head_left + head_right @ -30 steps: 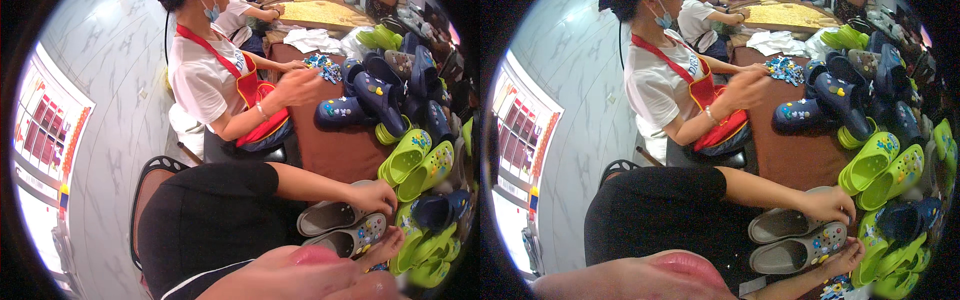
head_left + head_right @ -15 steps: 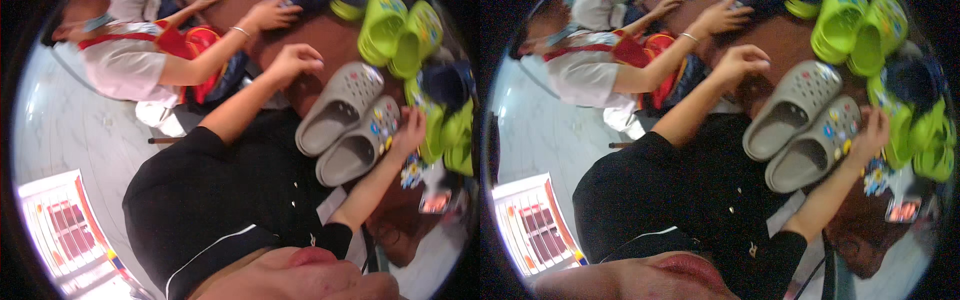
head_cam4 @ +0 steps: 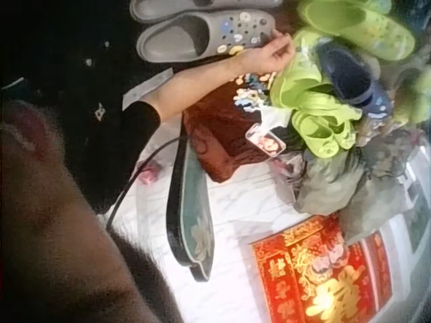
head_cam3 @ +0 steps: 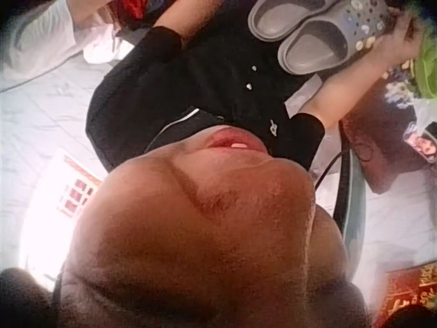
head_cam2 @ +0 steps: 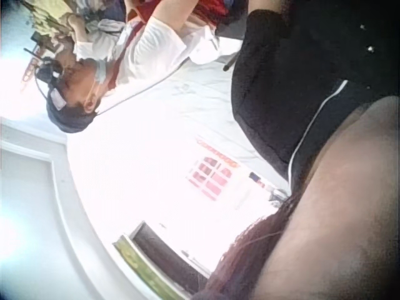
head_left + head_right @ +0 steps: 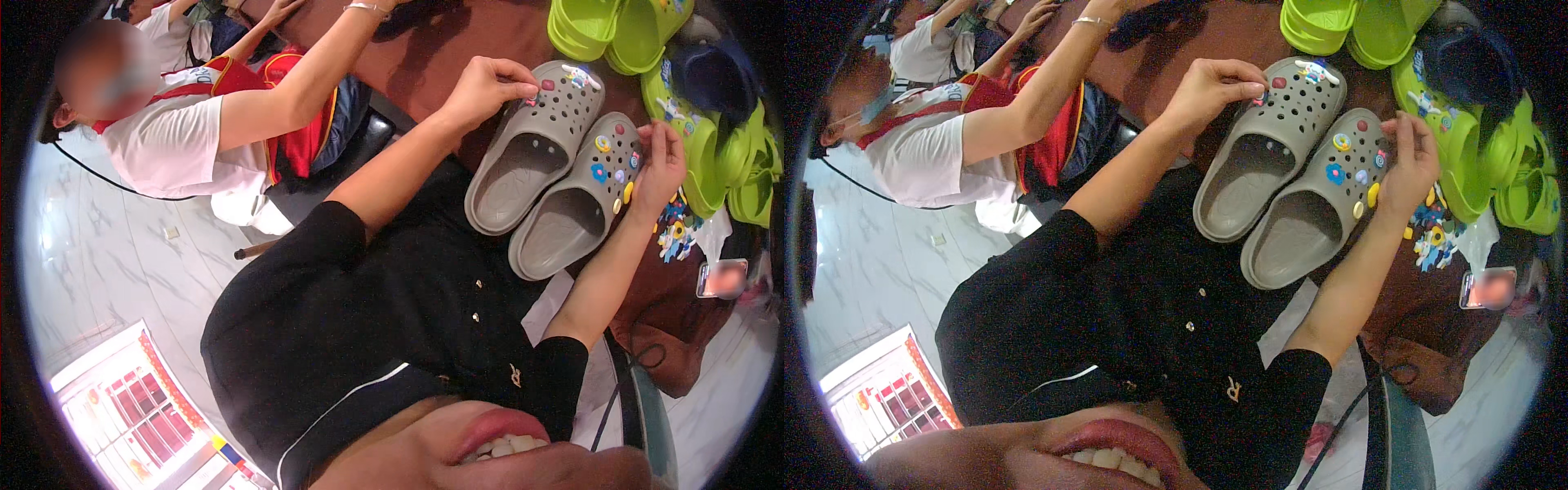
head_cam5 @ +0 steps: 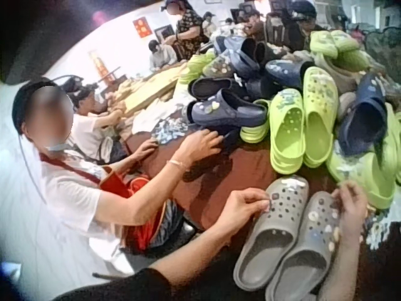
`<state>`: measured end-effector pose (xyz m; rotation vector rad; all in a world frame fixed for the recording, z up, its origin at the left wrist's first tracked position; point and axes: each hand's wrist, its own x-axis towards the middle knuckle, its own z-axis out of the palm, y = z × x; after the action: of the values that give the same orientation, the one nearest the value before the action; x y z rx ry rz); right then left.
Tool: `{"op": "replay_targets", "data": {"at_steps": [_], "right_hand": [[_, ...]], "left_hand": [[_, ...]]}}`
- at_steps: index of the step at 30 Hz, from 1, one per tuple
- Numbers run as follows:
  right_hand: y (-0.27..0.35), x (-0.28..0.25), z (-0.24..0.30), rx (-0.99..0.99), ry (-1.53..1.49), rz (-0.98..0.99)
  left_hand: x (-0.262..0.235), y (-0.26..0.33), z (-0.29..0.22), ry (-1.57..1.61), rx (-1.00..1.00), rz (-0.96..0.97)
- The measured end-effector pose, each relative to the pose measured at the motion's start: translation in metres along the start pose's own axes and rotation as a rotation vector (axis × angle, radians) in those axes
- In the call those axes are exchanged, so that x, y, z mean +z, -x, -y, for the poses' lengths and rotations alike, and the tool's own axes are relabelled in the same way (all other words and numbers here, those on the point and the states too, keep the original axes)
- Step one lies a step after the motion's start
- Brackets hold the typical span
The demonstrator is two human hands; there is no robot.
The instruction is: Attaching decorative charms to the holes of rubber clogs.
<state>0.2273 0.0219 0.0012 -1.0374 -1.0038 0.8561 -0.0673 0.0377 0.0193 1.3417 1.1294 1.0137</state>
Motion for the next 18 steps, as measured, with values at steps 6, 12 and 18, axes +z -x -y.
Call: {"op": "replay_targets", "data": {"at_steps": [6,12,18], "right_hand": [[-0.001,0.006,0.006,0.022,0.061,0.006],[0.001,0.008,0.007,-0.008,0.132,0.028],[0.003,0.012,0.01,0.01,0.15,0.027]], "left_hand": [[0.003,-0.001,0.004,0.02,0.089,0.011],[0.009,-0.006,0.012,-0.023,0.047,0.012],[0.006,-0.005,0.007,-0.075,0.057,0.013]]}}
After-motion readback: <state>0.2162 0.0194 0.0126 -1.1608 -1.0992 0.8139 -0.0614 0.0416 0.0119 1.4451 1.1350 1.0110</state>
